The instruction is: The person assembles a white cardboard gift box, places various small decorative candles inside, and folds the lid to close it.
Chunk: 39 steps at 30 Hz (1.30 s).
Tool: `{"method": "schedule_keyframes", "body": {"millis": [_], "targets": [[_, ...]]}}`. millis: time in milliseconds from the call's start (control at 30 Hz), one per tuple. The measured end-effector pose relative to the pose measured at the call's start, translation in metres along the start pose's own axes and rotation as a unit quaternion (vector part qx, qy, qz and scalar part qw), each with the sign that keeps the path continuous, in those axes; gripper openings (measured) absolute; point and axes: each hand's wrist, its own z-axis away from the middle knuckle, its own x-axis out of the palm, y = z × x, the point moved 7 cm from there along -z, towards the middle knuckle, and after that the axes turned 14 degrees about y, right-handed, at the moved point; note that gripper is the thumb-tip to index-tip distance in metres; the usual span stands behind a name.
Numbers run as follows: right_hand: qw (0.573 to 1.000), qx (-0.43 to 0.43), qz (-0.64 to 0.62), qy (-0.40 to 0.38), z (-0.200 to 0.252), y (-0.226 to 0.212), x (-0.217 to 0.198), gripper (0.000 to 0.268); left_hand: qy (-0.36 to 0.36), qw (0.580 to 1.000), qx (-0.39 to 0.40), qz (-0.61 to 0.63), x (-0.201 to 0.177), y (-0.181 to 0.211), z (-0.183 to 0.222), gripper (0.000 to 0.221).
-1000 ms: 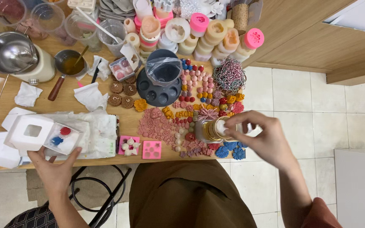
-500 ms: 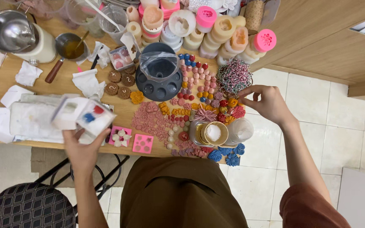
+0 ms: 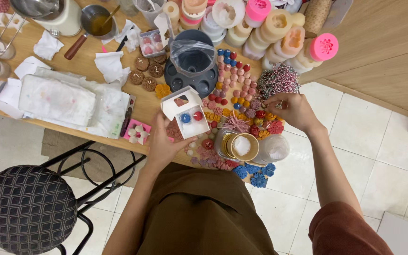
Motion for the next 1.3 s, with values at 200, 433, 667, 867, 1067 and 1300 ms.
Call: {"method": "schedule_keyframes", "body": {"millis": [200, 433, 667, 867, 1067, 1300], "targets": [[0.995, -0.08, 0.048, -0.019, -0.015, 0.016, 0.027, 0.02, -0.006, 0.998, -0.055, 0.009, -0.012, -0.015, 0.006, 0.099], [0.944, -0.255, 0.211, -0.001, -0.044, 0.017, 0.084, 0.023, 0.03, 0.998, -0.024, -0.043, -0.033, -0.022, 0.014, 0.097], [0.89, -0.354, 0.286, 0.016, -0.06, -0.001, 0.135, 0.037, 0.033, 0.998, -0.045, 0.006, -0.033, -0.021, 0.019, 0.094], [0.827, -0.391, 0.405, 0.006, -0.066, -0.008, 0.158, 0.05, 0.038, 0.998, -0.056, 0.016, -0.031, -0.023, 0.019, 0.095], [0.833, -0.351, 0.421, -0.076, -0.071, 0.006, 0.17, 0.045, 0.047, 0.994, -0.09, -0.032, -0.032, -0.029, 0.022, 0.098], [0.853, -0.391, 0.346, 0.006, -0.071, 0.009, 0.167, 0.033, 0.054, 0.997, -0.057, -0.01, -0.03, -0.026, 0.023, 0.095]]}}
